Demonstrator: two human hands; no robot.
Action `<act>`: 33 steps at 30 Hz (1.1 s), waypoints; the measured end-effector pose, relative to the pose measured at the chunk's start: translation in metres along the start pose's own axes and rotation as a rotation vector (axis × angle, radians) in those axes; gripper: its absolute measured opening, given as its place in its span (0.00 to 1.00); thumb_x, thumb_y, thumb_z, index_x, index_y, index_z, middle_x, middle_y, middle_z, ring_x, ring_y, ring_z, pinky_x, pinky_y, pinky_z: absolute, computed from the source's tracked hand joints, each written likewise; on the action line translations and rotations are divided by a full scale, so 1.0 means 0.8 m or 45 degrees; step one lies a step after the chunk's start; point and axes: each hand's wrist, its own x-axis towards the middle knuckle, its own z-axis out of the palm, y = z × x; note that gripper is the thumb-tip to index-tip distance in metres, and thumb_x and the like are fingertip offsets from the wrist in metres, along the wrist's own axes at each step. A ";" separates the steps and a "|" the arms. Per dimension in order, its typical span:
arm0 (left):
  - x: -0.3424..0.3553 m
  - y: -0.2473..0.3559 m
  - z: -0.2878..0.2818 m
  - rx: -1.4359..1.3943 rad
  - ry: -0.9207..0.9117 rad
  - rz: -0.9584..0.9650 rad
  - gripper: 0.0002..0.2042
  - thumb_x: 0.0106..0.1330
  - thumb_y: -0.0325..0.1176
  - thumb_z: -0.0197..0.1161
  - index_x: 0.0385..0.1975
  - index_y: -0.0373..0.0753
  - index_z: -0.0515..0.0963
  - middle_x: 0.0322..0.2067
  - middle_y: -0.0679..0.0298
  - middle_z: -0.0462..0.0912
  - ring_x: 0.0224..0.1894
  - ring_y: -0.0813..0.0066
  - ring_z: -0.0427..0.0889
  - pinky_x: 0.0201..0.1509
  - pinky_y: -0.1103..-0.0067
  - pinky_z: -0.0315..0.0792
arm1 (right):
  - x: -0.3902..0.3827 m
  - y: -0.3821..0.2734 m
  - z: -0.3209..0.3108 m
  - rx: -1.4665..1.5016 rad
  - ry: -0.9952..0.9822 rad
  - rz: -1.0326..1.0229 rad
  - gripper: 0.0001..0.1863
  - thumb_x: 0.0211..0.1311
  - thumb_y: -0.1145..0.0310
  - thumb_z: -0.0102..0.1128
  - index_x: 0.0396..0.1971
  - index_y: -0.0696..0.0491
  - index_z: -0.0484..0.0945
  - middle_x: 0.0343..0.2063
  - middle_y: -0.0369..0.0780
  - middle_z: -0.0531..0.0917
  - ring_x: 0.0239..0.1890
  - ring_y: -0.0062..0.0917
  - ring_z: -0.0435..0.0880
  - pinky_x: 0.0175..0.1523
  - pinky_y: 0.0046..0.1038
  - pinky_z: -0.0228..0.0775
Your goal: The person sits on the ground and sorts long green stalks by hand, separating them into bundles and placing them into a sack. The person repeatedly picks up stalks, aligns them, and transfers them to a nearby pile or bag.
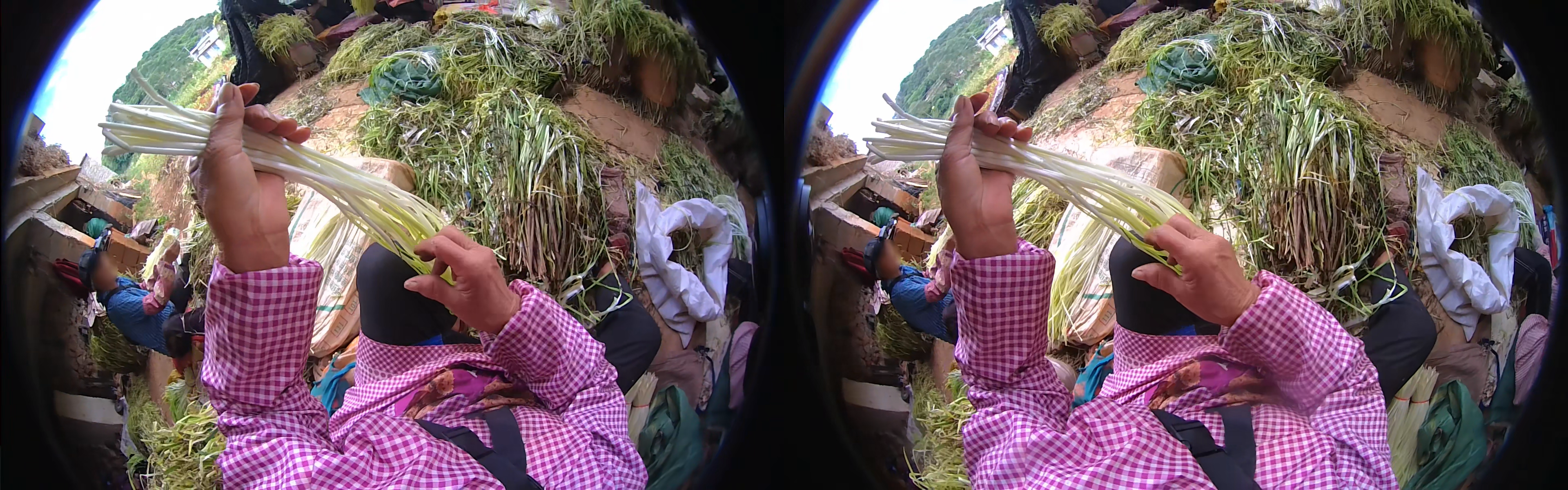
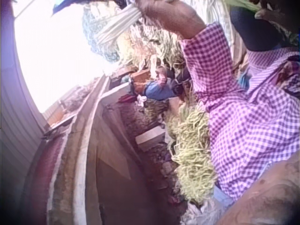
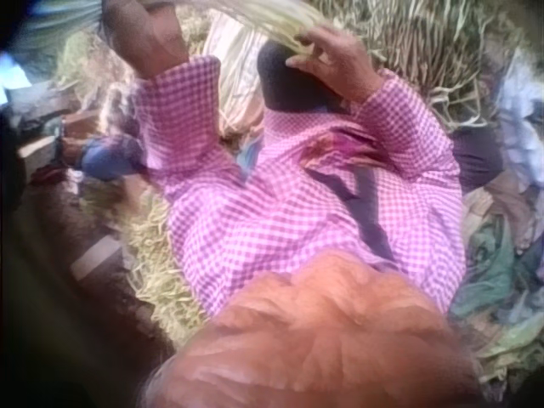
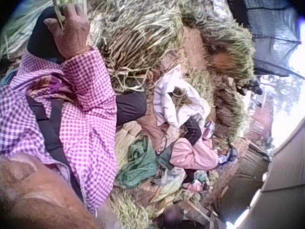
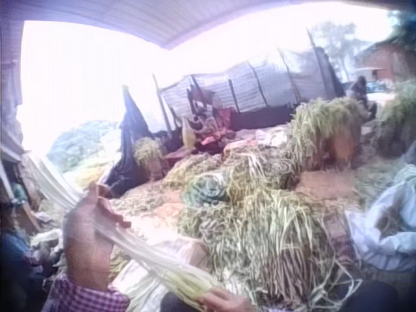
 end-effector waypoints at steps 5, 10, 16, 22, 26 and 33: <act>-0.009 -0.008 0.011 -0.003 -0.008 0.015 0.12 0.65 0.39 0.59 0.36 0.34 0.74 0.19 0.66 0.75 0.22 0.73 0.79 0.29 0.72 0.78 | 0.026 -0.001 0.018 -0.167 0.196 -0.137 0.09 0.51 0.70 0.64 0.31 0.56 0.76 0.25 0.42 0.74 0.28 0.36 0.78 0.32 0.32 0.71; -0.012 -0.012 0.011 -0.075 0.001 -0.032 0.13 0.64 0.39 0.59 0.36 0.33 0.74 0.19 0.66 0.75 0.21 0.74 0.78 0.29 0.73 0.78 | 0.011 0.008 0.008 0.121 0.188 -0.044 0.05 0.52 0.76 0.62 0.28 0.58 0.75 0.25 0.41 0.76 0.27 0.29 0.78 0.31 0.28 0.69; -0.010 0.001 -0.031 -0.132 -0.114 0.003 0.12 0.65 0.38 0.58 0.38 0.34 0.72 0.16 0.69 0.71 0.21 0.78 0.72 0.31 0.76 0.72 | -0.043 0.070 -0.052 0.645 0.376 0.544 0.03 0.61 0.75 0.54 0.27 0.56 0.73 0.20 0.33 0.75 0.20 0.12 0.74 0.22 0.13 0.66; 0.014 0.037 -0.124 -0.180 -0.082 -0.039 0.12 0.67 0.35 0.56 0.41 0.31 0.71 0.18 0.67 0.67 0.22 0.78 0.66 0.31 0.77 0.67 | -0.133 0.184 -0.110 0.495 0.918 1.093 0.06 0.64 0.71 0.49 0.27 0.54 0.71 0.17 0.31 0.73 0.15 0.11 0.72 0.16 0.13 0.60; 0.036 0.058 -0.190 -0.249 -0.145 -0.122 0.11 0.67 0.32 0.55 0.43 0.31 0.71 0.20 0.68 0.62 0.26 0.77 0.65 0.33 0.78 0.64 | -0.158 0.233 -0.116 0.390 0.957 1.191 0.07 0.64 0.71 0.48 0.27 0.55 0.72 0.17 0.32 0.74 0.16 0.14 0.73 0.17 0.17 0.62; 0.062 0.091 -0.255 -0.135 -0.065 -0.160 0.13 0.68 0.37 0.54 0.41 0.32 0.70 0.21 0.66 0.66 0.27 0.76 0.67 0.35 0.79 0.69 | -0.156 0.251 -0.088 0.278 0.613 1.226 0.07 0.63 0.71 0.49 0.33 0.59 0.73 0.22 0.38 0.78 0.22 0.19 0.76 0.27 0.23 0.71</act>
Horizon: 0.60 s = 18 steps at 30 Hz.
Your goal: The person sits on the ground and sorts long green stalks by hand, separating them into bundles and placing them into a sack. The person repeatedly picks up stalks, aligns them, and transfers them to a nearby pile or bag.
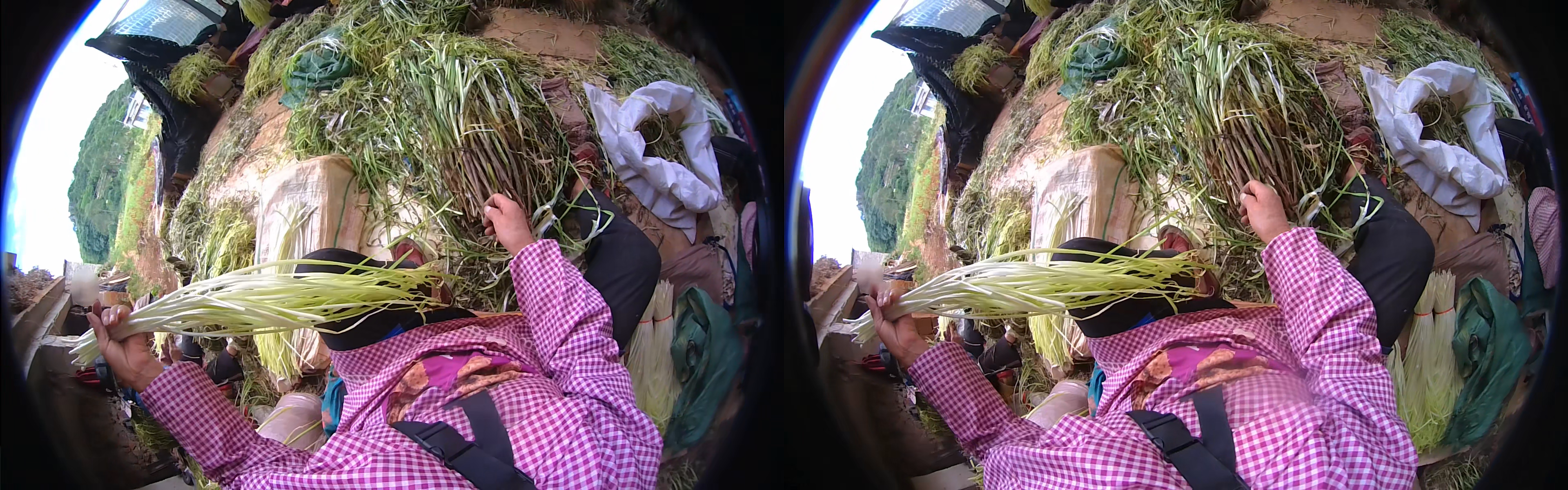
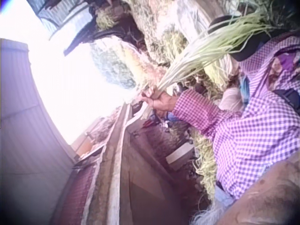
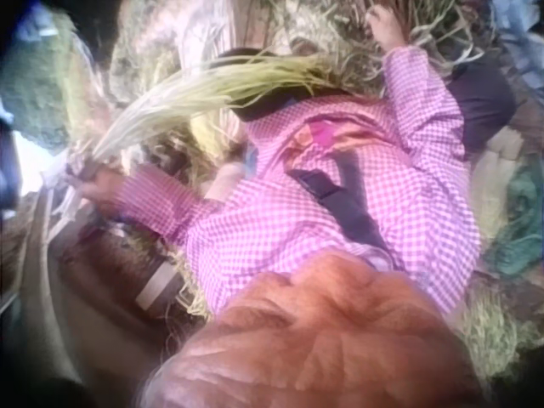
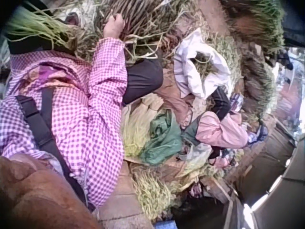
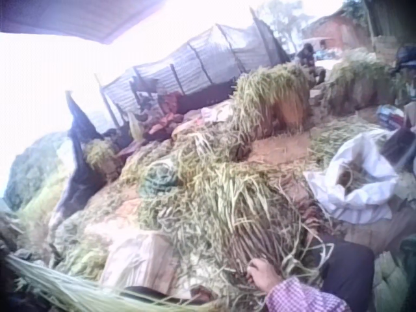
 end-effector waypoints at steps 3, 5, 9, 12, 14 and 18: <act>0.004 0.007 -0.007 0.066 0.066 0.043 0.13 0.67 0.36 0.55 0.40 0.31 0.70 0.20 0.66 0.67 0.26 0.76 0.68 0.36 0.79 0.69 | -0.005 -0.003 0.010 -0.129 -0.076 -0.035 0.07 0.63 0.71 0.50 0.34 0.59 0.73 0.21 0.38 0.77 0.22 0.19 0.76 0.27 0.24 0.71; 0.005 0.008 -0.006 0.046 0.123 0.059 0.13 0.67 0.36 0.55 0.40 0.31 0.71 0.20 0.66 0.67 0.26 0.76 0.68 0.36 0.78 0.70 | -0.013 -0.012 0.016 -0.165 -0.128 -0.127 0.08 0.63 0.69 0.51 0.32 0.59 0.74 0.21 0.38 0.77 0.22 0.19 0.76 0.28 0.23 0.71; 0.000 0.007 0.002 0.154 0.200 0.129 0.13 0.66 0.36 0.56 0.39 0.31 0.72 0.20 0.66 0.67 0.26 0.76 0.68 0.36 0.77 0.71 | -0.051 -0.057 0.034 -0.165 -0.277 -0.250 0.07 0.62 0.70 0.54 0.32 0.59 0.75 0.22 0.37 0.78 0.24 0.17 0.75 0.30 0.21 0.70; -0.009 0.007 0.012 0.177 0.236 0.124 0.13 0.67 0.37 0.56 0.40 0.32 0.72 0.20 0.66 0.69 0.26 0.75 0.69 0.37 0.75 0.72 | -0.110 -0.100 0.059 0.145 -0.670 -0.490 0.07 0.60 0.72 0.56 0.35 0.60 0.77 0.22 0.34 0.78 0.24 0.14 0.75 0.30 0.18 0.70; -0.015 0.008 0.020 0.192 0.276 0.125 0.12 0.67 0.37 0.55 0.40 0.34 0.73 0.19 0.65 0.70 0.25 0.76 0.70 0.38 0.74 0.73 | -0.150 -0.122 0.085 0.292 -0.983 -0.484 0.07 0.56 0.74 0.60 0.34 0.60 0.76 0.26 0.38 0.79 0.27 0.18 0.78 0.34 0.21 0.70; -0.027 0.007 0.038 0.242 0.323 0.161 0.11 0.66 0.37 0.56 0.39 0.35 0.73 0.19 0.67 0.69 0.25 0.78 0.70 0.37 0.74 0.73 | -0.176 -0.142 0.144 -0.022 -0.825 -1.008 0.11 0.51 0.74 0.64 0.35 0.60 0.76 0.32 0.44 0.78 0.33 0.31 0.78 0.38 0.28 0.71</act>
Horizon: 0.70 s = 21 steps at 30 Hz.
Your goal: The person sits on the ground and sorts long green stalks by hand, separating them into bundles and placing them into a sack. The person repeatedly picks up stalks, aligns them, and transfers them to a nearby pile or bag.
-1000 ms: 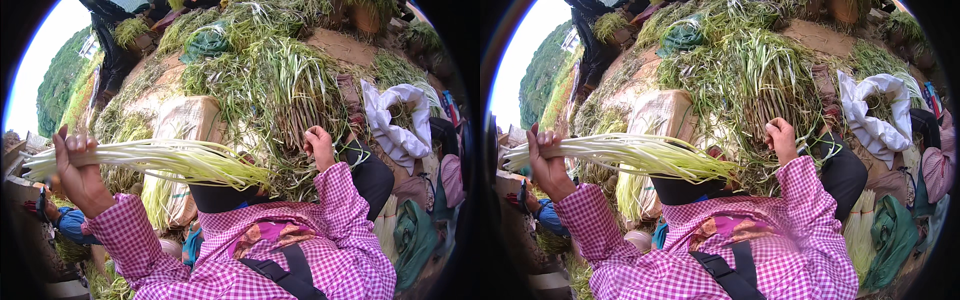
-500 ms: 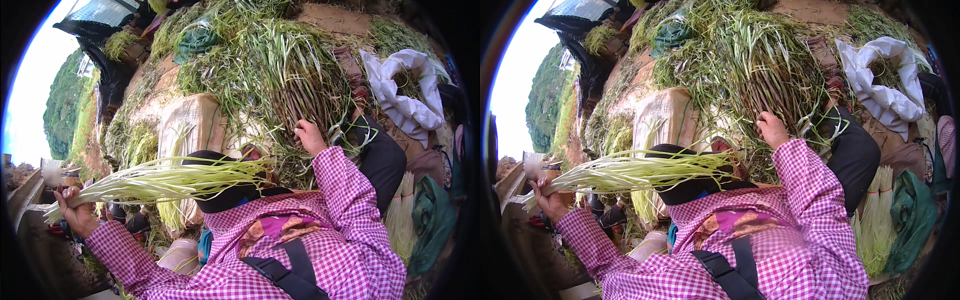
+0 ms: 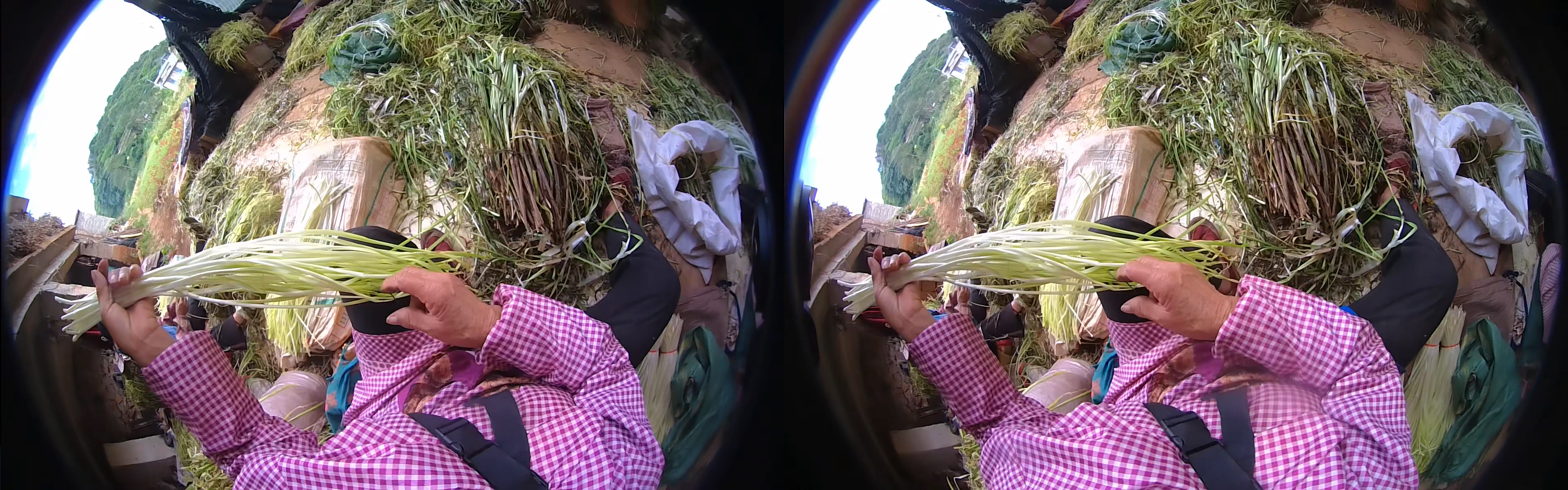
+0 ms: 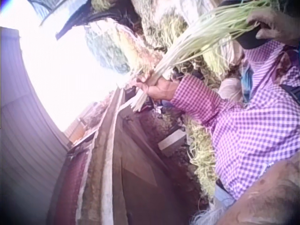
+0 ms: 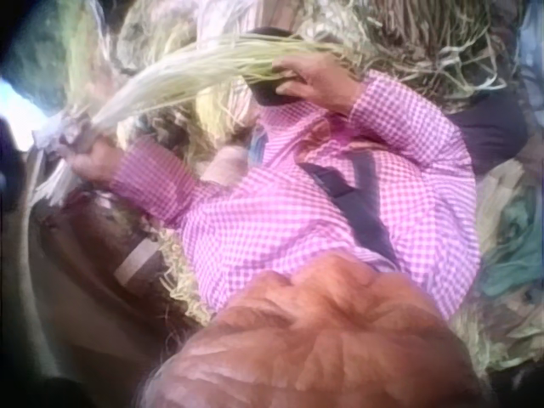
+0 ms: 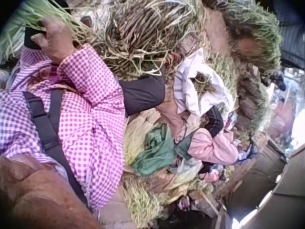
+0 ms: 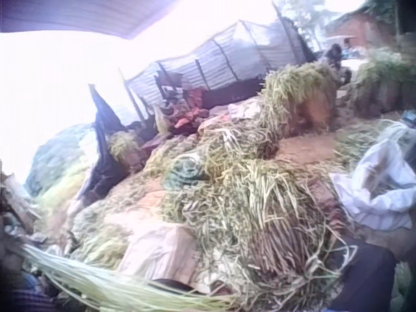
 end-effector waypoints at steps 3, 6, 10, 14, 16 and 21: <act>-0.010 0.002 0.007 -0.070 -0.057 -0.008 0.11 0.66 0.37 0.57 0.40 0.36 0.72 0.19 0.68 0.68 0.24 0.78 0.69 0.37 0.75 0.73 | 0.011 0.009 0.014 -0.111 -0.031 -0.017 0.11 0.51 0.74 0.63 0.34 0.60 0.75 0.30 0.45 0.78 0.34 0.33 0.78 0.39 0.29 0.71; -0.014 -0.001 0.009 -0.193 -0.103 0.016 0.11 0.67 0.36 0.55 0.40 0.33 0.71 0.18 0.70 0.64 0.22 0.80 0.65 0.30 0.79 0.68 | 0.010 0.016 0.011 -0.153 -0.069 -0.016 0.08 0.53 0.75 0.59 0.33 0.60 0.74 0.28 0.43 0.76 0.32 0.31 0.78 0.38 0.29 0.70; -0.013 -0.012 0.012 -0.334 -0.178 0.008 0.12 0.69 0.36 0.52 0.39 0.31 0.70 0.15 0.72 0.57 0.18 0.83 0.59 0.23 0.83 0.60 | 0.004 0.014 -0.001 0.468 0.204 0.451 0.02 0.59 0.77 0.51 0.31 0.57 0.72 0.22 0.33 0.73 0.24 0.15 0.72 0.29 0.18 0.66; -0.017 -0.038 0.028 -0.288 -0.266 -0.036 0.13 0.70 0.37 0.50 0.38 0.31 0.70 0.13 0.74 0.55 0.14 0.86 0.54 0.18 0.86 0.55 | -0.001 0.026 -0.010 0.647 0.480 0.552 0.01 0.60 0.76 0.51 0.30 0.56 0.71 0.22 0.32 0.73 0.23 0.13 0.72 0.25 0.16 0.64; -0.018 -0.056 0.040 -0.223 -0.262 -0.062 0.13 0.70 0.37 0.50 0.38 0.31 0.70 0.13 0.74 0.55 0.14 0.87 0.54 0.17 0.86 0.55 | -0.003 0.043 -0.015 -0.074 0.547 0.225 0.01 0.58 0.77 0.52 0.30 0.57 0.71 0.22 0.35 0.72 0.24 0.19 0.72 0.29 0.21 0.65; -0.008 -0.077 0.046 -0.170 -0.423 -0.071 0.14 0.71 0.39 0.48 0.39 0.31 0.71 0.12 0.74 0.55 0.14 0.86 0.54 0.16 0.86 0.54 | -0.022 0.106 -0.064 0.345 0.829 0.570 0.03 0.62 0.76 0.48 0.28 0.56 0.70 0.20 0.31 0.72 0.18 0.11 0.69 0.20 0.13 0.62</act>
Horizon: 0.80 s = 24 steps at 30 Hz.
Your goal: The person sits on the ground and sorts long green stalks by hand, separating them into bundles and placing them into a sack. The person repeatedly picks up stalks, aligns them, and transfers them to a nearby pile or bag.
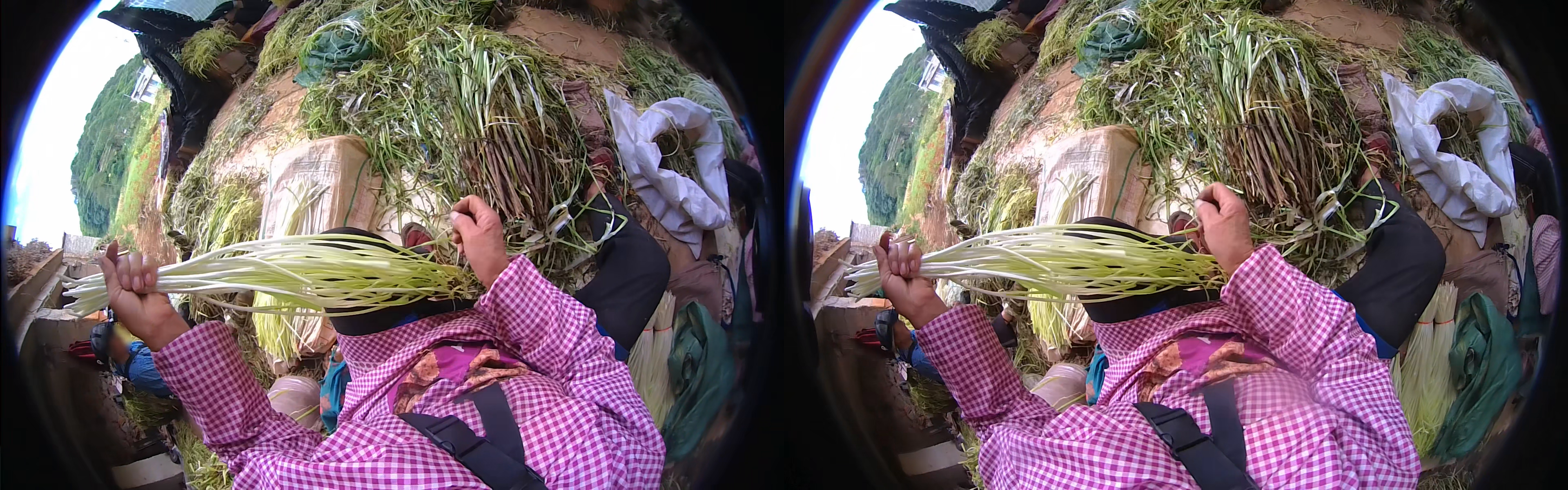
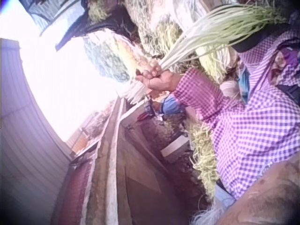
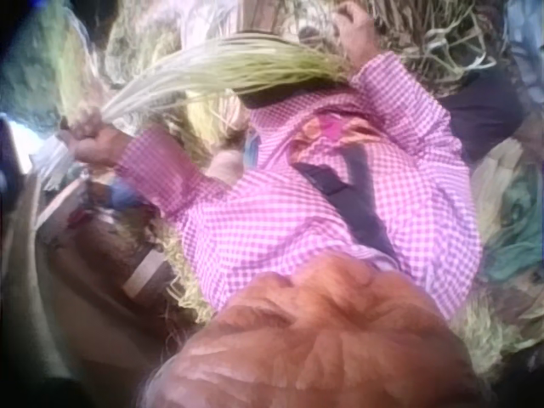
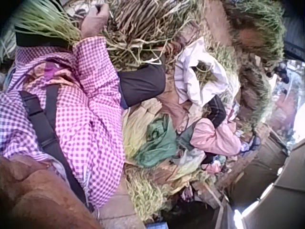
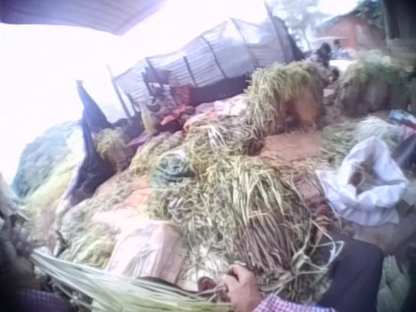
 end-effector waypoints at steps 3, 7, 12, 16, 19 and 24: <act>0.009 0.027 -0.028 -0.014 0.113 0.046 0.14 0.71 0.39 0.47 0.40 0.31 0.70 0.13 0.74 0.54 0.14 0.86 0.54 0.18 0.86 0.55 | 0.038 0.015 -0.080 -0.167 0.526 0.303 0.04 0.61 0.75 0.50 0.27 0.56 0.72 0.20 0.33 0.73 0.18 0.13 0.70 0.20 0.17 0.62; 0.011 0.044 -0.075 -0.111 0.236 0.076 0.14 0.72 0.38 0.46 0.40 0.31 0.69 0.13 0.73 0.54 0.14 0.86 0.54 0.18 0.86 0.54 | 0.060 0.034 -0.138 -0.295 0.582 0.149 0.04 0.62 0.75 0.49 0.32 0.57 0.73 0.21 0.34 0.74 0.20 0.16 0.72 0.25 0.21 0.67; 0.011 0.044 -0.101 -0.113 0.287 0.085 0.15 0.72 0.38 0.46 0.40 0.29 0.68 0.13 0.73 0.54 0.15 0.85 0.54 0.18 0.86 0.54 | 0.042 0.028 -0.112 -1.299 0.137 -0.106 0.12 0.64 0.66 0.50 0.42 0.56 0.76 0.27 0.40 0.77 0.29 0.30 0.77 0.41 0.33 0.70; 0.010 0.042 -0.103 -0.187 0.211 0.073 0.15 0.72 0.38 0.46 0.39 0.28 0.69 0.14 0.72 0.55 0.15 0.84 0.56 0.19 0.85 0.56 | 0.019 0.005 -0.058 -1.031 -0.295 -0.265 0.11 0.60 0.65 0.55 0.38 0.56 0.79 0.26 0.41 0.78 0.31 0.33 0.78 0.40 0.32 0.71; 0.008 0.042 -0.102 -0.200 0.118 0.081 0.15 0.72 0.37 0.46 0.40 0.28 0.69 0.16 0.72 0.56 0.17 0.85 0.58 0.19 0.85 0.57 | -0.002 -0.008 -0.018 -0.710 -0.515 -0.315 0.10 0.57 0.70 0.58 0.35 0.60 0.79 0.29 0.43 0.79 0.31 0.29 0.80 0.37 0.26 0.71; 0.001 0.040 -0.090 -0.250 0.059 0.085 0.15 0.72 0.37 0.46 0.41 0.27 0.69 0.16 0.72 0.56 0.17 0.85 0.57 0.19 0.86 0.58 | -0.012 -0.012 0.034 -0.719 -0.511 -0.463 0.10 0.54 0.70 0.60 0.36 0.56 0.78 0.31 0.42 0.77 0.37 0.34 0.78 0.43 0.31 0.70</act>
